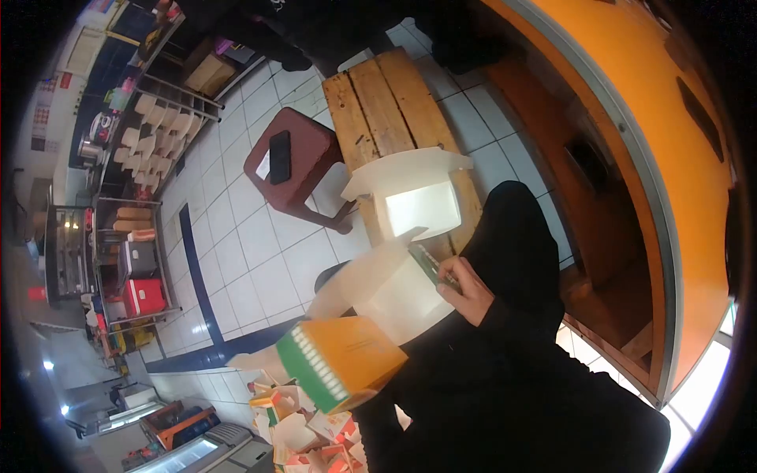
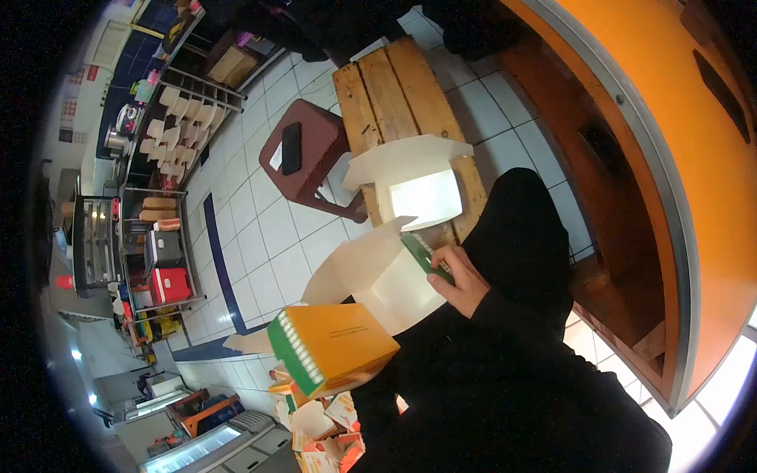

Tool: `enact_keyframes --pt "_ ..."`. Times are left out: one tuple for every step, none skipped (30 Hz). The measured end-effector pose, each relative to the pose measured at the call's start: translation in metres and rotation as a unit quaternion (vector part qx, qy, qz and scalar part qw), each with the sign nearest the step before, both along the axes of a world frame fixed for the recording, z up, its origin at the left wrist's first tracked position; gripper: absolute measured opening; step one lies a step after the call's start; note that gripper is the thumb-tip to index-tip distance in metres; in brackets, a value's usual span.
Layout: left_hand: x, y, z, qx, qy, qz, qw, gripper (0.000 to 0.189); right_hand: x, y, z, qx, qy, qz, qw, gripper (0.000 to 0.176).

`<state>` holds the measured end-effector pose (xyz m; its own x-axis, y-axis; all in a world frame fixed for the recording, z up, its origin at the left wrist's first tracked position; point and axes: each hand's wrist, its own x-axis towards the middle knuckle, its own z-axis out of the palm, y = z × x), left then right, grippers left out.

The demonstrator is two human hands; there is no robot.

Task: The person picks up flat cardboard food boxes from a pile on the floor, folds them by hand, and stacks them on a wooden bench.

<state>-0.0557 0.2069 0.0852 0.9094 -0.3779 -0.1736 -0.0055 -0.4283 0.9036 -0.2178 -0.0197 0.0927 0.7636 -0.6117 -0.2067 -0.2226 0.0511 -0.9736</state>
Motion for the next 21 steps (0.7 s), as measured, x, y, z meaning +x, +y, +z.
enact_keyframes --pt "0.000 0.002 0.000 0.000 -0.001 0.000 1.000 0.034 0.000 0.000 0.007 -0.054 -0.016 0.021 0.998 0.022" --pt "0.000 0.003 -0.002 0.002 0.000 -0.002 1.000 0.033 0.000 0.000 0.012 -0.054 -0.016 0.022 0.998 0.022" --pt "0.000 0.002 -0.002 0.000 0.002 -0.003 1.000 0.033 -0.001 -0.001 0.016 -0.080 -0.040 0.029 0.996 0.021" --pt "0.000 0.003 -0.001 -0.001 0.004 -0.005 1.000 0.033 -0.002 -0.002 0.021 -0.107 -0.063 0.035 0.992 0.022" --pt "-0.001 -0.001 -0.003 -0.001 0.006 -0.009 1.000 0.033 -0.003 -0.003 0.025 -0.108 -0.063 0.035 0.992 0.022" --pt "0.002 0.002 -0.002 -0.005 0.009 -0.011 1.000 0.032 -0.004 -0.003 0.029 -0.110 -0.061 0.037 0.991 0.024" --pt "0.003 0.002 -0.003 -0.008 0.009 -0.013 1.000 0.032 -0.003 -0.003 0.031 -0.113 -0.059 0.038 0.991 0.025" --pt "0.004 0.000 -0.005 -0.011 0.010 -0.017 1.000 0.032 -0.003 -0.003 0.031 -0.113 -0.060 0.036 0.991 0.025" --pt "0.004 -0.001 -0.004 -0.014 0.013 -0.019 1.000 0.032 -0.002 -0.003 0.030 -0.126 -0.063 0.030 0.990 0.027" --pt "0.005 -0.001 -0.003 -0.016 0.013 -0.023 1.000 0.031 -0.002 -0.003 0.029 -0.139 -0.065 0.023 0.988 0.029" --pt "0.005 -0.002 -0.003 -0.019 0.015 -0.026 0.999 0.031 -0.002 -0.001 0.027 -0.139 -0.064 0.021 0.988 0.029" --pt "0.001 -0.005 -0.005 -0.017 0.017 -0.032 0.999 0.031 0.000 0.003 0.026 -0.127 -0.044 -0.008 0.991 0.030" --pt "0.004 0.001 -0.002 -0.023 0.019 -0.032 0.999 0.031 0.001 0.006 0.026 -0.116 -0.024 -0.035 0.992 0.030" --pt "0.004 0.002 -0.002 -0.024 0.019 -0.033 0.999 0.031 0.002 0.008 0.027 -0.116 -0.023 -0.036 0.992 0.030" --pt "0.002 -0.004 -0.005 -0.024 0.020 -0.038 0.999 0.030 0.003 0.010 0.027 -0.126 -0.018 -0.049 0.991 0.030" --pt "0.002 -0.004 -0.005 -0.026 0.021 -0.040 0.999 0.030 0.004 0.011 0.028 -0.135 -0.012 -0.063 0.989 0.030" --pt "0.001 -0.003 -0.005 -0.029 0.023 -0.039 0.999 0.030 0.004 0.011 0.028 -0.135 -0.011 -0.063 0.989 0.030" --pt "0.001 -0.003 -0.005 -0.029 0.025 -0.041 0.998 0.030 0.004 0.012 0.028 -0.146 0.002 -0.061 0.987 0.028" --pt "0.000 -0.003 -0.005 -0.031 0.025 -0.042 0.998 0.030 0.004 0.012 0.028 -0.158 0.015 -0.059 0.986 0.026" --pt "0.000 -0.004 -0.005 -0.032 0.026 -0.044 0.998 0.029 0.004 0.011 0.028 -0.159 0.014 -0.058 0.985 0.026" --pt "-0.001 -0.006 -0.005 -0.034 0.025 -0.044 0.998 0.029 0.003 0.009 0.026 -0.135 0.017 -0.060 0.989 0.027"
